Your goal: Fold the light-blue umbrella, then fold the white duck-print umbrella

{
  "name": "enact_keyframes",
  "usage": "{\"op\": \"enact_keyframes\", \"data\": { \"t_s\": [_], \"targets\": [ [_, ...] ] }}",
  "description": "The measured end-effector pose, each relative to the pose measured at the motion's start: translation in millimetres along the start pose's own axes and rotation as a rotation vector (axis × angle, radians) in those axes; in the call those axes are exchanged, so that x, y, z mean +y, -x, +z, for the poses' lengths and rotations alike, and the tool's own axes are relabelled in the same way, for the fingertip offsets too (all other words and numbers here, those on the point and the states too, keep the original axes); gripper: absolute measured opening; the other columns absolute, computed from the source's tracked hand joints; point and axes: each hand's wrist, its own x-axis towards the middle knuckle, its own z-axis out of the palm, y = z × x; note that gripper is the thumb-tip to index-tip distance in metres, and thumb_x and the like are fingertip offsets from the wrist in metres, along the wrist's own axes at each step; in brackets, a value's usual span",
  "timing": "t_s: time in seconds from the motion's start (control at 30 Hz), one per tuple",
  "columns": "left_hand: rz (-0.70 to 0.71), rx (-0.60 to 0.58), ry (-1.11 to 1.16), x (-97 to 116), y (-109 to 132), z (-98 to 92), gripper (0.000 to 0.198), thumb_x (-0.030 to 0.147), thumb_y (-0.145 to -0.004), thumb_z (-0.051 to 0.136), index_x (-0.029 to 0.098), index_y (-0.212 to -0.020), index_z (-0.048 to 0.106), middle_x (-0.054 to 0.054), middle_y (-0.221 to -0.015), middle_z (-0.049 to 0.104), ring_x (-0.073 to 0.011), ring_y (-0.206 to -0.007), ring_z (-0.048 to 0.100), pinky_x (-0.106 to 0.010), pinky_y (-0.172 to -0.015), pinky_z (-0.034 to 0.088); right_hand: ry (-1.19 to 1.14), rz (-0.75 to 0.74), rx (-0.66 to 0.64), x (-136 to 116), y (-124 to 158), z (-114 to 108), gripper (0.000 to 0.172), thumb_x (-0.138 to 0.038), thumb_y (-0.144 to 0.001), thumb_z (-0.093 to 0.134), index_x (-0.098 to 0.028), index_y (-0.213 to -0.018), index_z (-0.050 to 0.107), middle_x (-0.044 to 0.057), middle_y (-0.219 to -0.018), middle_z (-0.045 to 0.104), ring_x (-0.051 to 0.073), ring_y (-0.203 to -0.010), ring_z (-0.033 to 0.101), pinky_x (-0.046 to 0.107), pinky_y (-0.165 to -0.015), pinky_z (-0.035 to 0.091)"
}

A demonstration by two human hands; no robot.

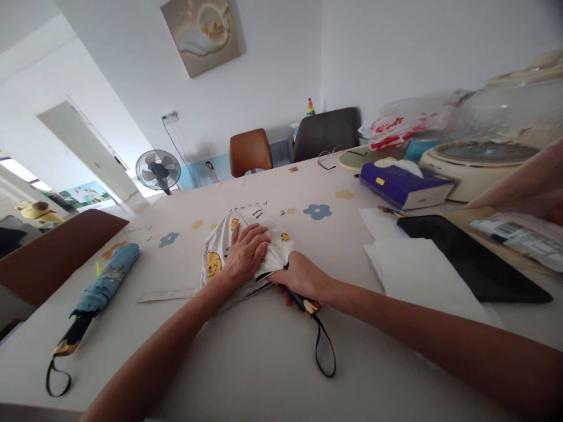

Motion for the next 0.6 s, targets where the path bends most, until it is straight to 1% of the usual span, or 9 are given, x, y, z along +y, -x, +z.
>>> {"op": "enact_keyframes", "data": {
  "t_s": [0.13,0.17,0.2,0.23,0.3,0.37,0.43,0.5,0.6],
  "targets": [
    [0.007,0.203,-0.016,10.8,2.2,-9.9,0.025,0.024,-0.091,0.033,0.021,-0.101,0.055,-0.005,-0.119,0.057,-0.0167,-0.12,0.041,-0.045,-0.11,0.008,0.478,-0.217,0.257,-12.4,9.7,-11.5,0.007,-0.016,-0.067,0.054,-0.014,-0.062,0.051,0.012,-0.058,0.061,0.022,-0.056,0.063,0.025,-0.045,0.042],
    [0.01,0.245,-0.017,13.1,2.7,-10.9,0.025,0.024,-0.09,0.033,0.02,-0.102,0.055,-0.005,-0.119,0.056,-0.0171,-0.12,0.04,-0.046,-0.109,0.007,0.521,-0.255,0.3,-14.4,11.5,-13.2,0.005,-0.015,-0.066,0.056,-0.013,-0.065,0.052,0.013,-0.06,0.062,0.024,-0.06,0.064,0.025,-0.048,0.043],
    [0.008,0.269,-0.011,14.7,3.4,-10.4,0.025,0.024,-0.09,0.034,0.02,-0.102,0.055,-0.006,-0.119,0.056,-0.0173,-0.12,0.041,-0.046,-0.109,0.007,0.515,-0.252,0.283,-15.3,12.4,-14.0,0.005,-0.015,-0.066,0.056,-0.014,-0.066,0.052,0.011,-0.059,0.061,0.023,-0.059,0.063,0.025,-0.047,0.043],
    [-0.001,0.267,0.002,15.3,4.0,-8.5,0.025,0.024,-0.09,0.034,0.02,-0.101,0.055,-0.005,-0.117,0.057,-0.017,-0.118,0.042,-0.045,-0.109,0.008,0.455,-0.212,0.219,-15.1,12.3,-14.1,0.005,-0.016,-0.068,0.056,-0.014,-0.066,0.051,0.009,-0.056,0.06,0.02,-0.054,0.062,0.024,-0.045,0.043],
    [-0.032,0.197,0.042,14.0,5.0,-1.7,0.026,0.024,-0.091,0.032,0.021,-0.096,0.057,-0.004,-0.111,0.06,-0.0155,-0.113,0.046,-0.044,-0.109,0.01,0.217,-0.053,-0.007,-11.3,9.1,-12.5,0.012,-0.02,-0.073,0.052,-0.014,-0.063,0.05,0.004,-0.047,0.055,0.014,-0.039,0.055,0.022,-0.037,0.041],
    [-0.07,0.1,0.081,10.7,5.6,5.3,0.027,0.024,-0.091,0.031,0.021,-0.091,0.058,-0.002,-0.104,0.062,-0.0141,-0.108,0.049,-0.042,-0.108,0.011,-0.013,0.073,-0.112,-5.3,4.4,-10.2,0.017,-0.025,-0.074,0.052,-0.014,-0.062,0.049,0.003,-0.047,0.054,0.012,-0.033,0.049,0.022,-0.03,0.039],
    [-0.092,0.055,0.107,7.5,6.2,8.7,0.028,0.024,-0.092,0.03,0.021,-0.089,0.058,-0.002,-0.101,0.062,-0.0135,-0.106,0.049,-0.042,-0.108,0.01,-0.215,0.123,-0.156,-0.2,1.0,-9.2,0.016,-0.025,-0.074,0.055,-0.013,-0.065,0.049,0.003,-0.053,0.056,0.01,-0.035,0.05,0.021,-0.03,0.041],
    [-0.095,0.043,0.128,5.2,7.2,7.7,0.028,0.024,-0.092,0.029,0.021,-0.087,0.057,-0.002,-0.1,0.062,-0.0132,-0.105,0.049,-0.042,-0.107,0.01,-0.399,0.152,-0.252,1.5,0.1,-10.0,0.016,-0.025,-0.074,0.058,-0.012,-0.07,0.049,0.004,-0.06,0.059,0.011,-0.042,0.055,0.021,-0.035,0.047],
    [-0.097,0.023,0.156,3.1,9.2,2.6,0.029,0.024,-0.092,0.028,0.02,-0.086,0.057,-0.003,-0.1,0.062,-0.0134,-0.104,0.05,-0.041,-0.107,0.01,-0.622,0.2,-0.398,-1.2,1.9,-11.5,0.022,-0.035,-0.081,0.053,-0.013,-0.081,0.05,0.005,-0.067,0.061,0.015,-0.051,0.06,0.03,-0.044,0.053]
  ]
}}
